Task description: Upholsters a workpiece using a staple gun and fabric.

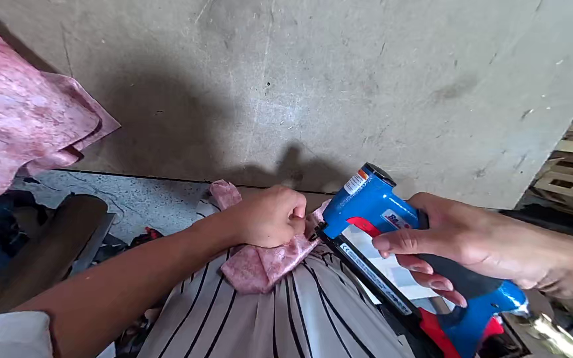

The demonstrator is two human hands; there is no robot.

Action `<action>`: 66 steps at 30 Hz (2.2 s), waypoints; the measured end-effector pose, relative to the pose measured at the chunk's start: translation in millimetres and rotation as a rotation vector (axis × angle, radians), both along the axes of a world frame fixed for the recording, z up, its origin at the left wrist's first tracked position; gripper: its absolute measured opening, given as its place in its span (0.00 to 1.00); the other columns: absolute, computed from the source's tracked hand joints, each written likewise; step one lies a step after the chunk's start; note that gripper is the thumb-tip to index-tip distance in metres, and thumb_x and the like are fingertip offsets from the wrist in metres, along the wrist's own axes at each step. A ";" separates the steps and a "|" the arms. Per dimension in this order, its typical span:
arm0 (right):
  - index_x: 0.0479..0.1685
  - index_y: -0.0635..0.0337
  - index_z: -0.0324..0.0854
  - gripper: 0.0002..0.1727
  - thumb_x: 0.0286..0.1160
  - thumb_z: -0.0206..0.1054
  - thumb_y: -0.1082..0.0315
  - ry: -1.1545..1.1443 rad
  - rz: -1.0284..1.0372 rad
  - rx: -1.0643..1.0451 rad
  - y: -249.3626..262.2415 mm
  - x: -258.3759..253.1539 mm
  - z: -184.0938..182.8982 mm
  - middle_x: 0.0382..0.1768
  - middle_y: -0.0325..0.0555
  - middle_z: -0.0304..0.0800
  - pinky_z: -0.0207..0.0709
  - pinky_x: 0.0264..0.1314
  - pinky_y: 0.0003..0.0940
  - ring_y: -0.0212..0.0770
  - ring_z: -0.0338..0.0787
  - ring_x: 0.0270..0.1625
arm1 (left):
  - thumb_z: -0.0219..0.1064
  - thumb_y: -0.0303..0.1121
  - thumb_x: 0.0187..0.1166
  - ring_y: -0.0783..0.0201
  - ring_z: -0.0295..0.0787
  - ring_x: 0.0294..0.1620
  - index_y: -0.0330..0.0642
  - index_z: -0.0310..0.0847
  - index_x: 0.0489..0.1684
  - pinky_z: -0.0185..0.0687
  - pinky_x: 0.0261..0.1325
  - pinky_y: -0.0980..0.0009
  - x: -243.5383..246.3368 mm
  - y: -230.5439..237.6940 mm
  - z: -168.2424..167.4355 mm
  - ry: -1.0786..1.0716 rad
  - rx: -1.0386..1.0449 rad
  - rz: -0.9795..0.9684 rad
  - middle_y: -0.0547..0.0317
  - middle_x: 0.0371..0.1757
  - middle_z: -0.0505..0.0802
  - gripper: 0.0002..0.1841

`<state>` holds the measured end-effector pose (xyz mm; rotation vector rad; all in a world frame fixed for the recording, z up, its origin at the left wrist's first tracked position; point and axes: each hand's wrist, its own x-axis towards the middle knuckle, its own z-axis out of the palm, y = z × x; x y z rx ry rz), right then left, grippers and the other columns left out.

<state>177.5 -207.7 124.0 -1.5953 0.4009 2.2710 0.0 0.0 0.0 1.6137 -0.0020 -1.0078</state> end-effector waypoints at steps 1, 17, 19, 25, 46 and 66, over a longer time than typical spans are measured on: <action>0.41 0.54 0.85 0.18 0.69 0.76 0.48 0.005 -0.020 -0.001 1.5 -2.3 3.6 0.16 0.46 0.76 0.86 0.17 0.37 0.40 0.82 0.13 | 0.68 0.38 0.82 0.68 0.74 0.19 0.46 0.80 0.29 0.70 0.23 0.68 0.6 0.5 1.6 0.005 0.002 -0.006 0.65 0.17 0.77 0.10; 0.35 0.54 0.86 0.15 0.77 0.72 0.51 -0.357 0.174 0.260 -2.0 -5.4 23.8 0.16 0.47 0.84 0.85 0.14 0.37 0.42 0.85 0.13 | 0.70 0.43 0.81 0.70 0.79 0.20 0.46 0.86 0.33 0.77 0.26 0.67 -0.2 2.7 -12.1 0.017 -0.080 0.068 0.65 0.19 0.84 0.12; 0.31 0.41 0.86 0.10 0.67 0.69 0.49 -0.815 0.439 0.377 -35.3 3.8 6.9 0.14 0.31 0.84 0.79 0.09 0.33 0.31 0.82 0.11 | 0.68 0.51 0.83 0.70 0.80 0.22 0.47 0.87 0.34 0.78 0.28 0.67 4.1 2.6 -18.8 0.024 -0.036 0.012 0.66 0.20 0.84 0.17; 0.87 0.41 0.70 0.40 0.67 0.73 0.62 -1.450 0.740 0.517 -122.1 30.3 -149.7 0.63 0.53 0.89 0.81 0.66 0.62 0.57 0.89 0.64 | 0.54 0.61 0.87 0.50 0.91 0.47 0.41 0.87 0.50 0.85 0.54 0.41 70.3 -71.1 -42.2 0.068 0.197 -0.380 0.47 0.43 0.92 0.29; 0.94 0.58 0.54 0.60 0.70 0.28 0.21 -1.947 -0.510 0.073 -53.1 -174.5 -246.5 0.96 0.55 0.46 0.22 0.92 0.77 0.60 0.40 0.97 | 0.67 0.42 0.85 0.63 0.82 0.21 0.43 0.81 0.34 0.80 0.26 0.63 71.3 -127.1 -80.6 0.233 0.207 0.058 0.59 0.20 0.85 0.13; 0.93 0.38 0.59 0.54 0.66 0.57 0.18 -1.737 0.730 0.467 -163.2 33.0 -230.0 0.78 0.65 0.74 0.64 0.82 0.68 0.72 0.69 0.82 | 0.62 0.53 0.80 0.59 0.87 0.30 0.53 0.83 0.32 0.83 0.31 0.48 53.8 -127.8 -102.6 0.001 0.292 -0.092 0.63 0.25 0.87 0.15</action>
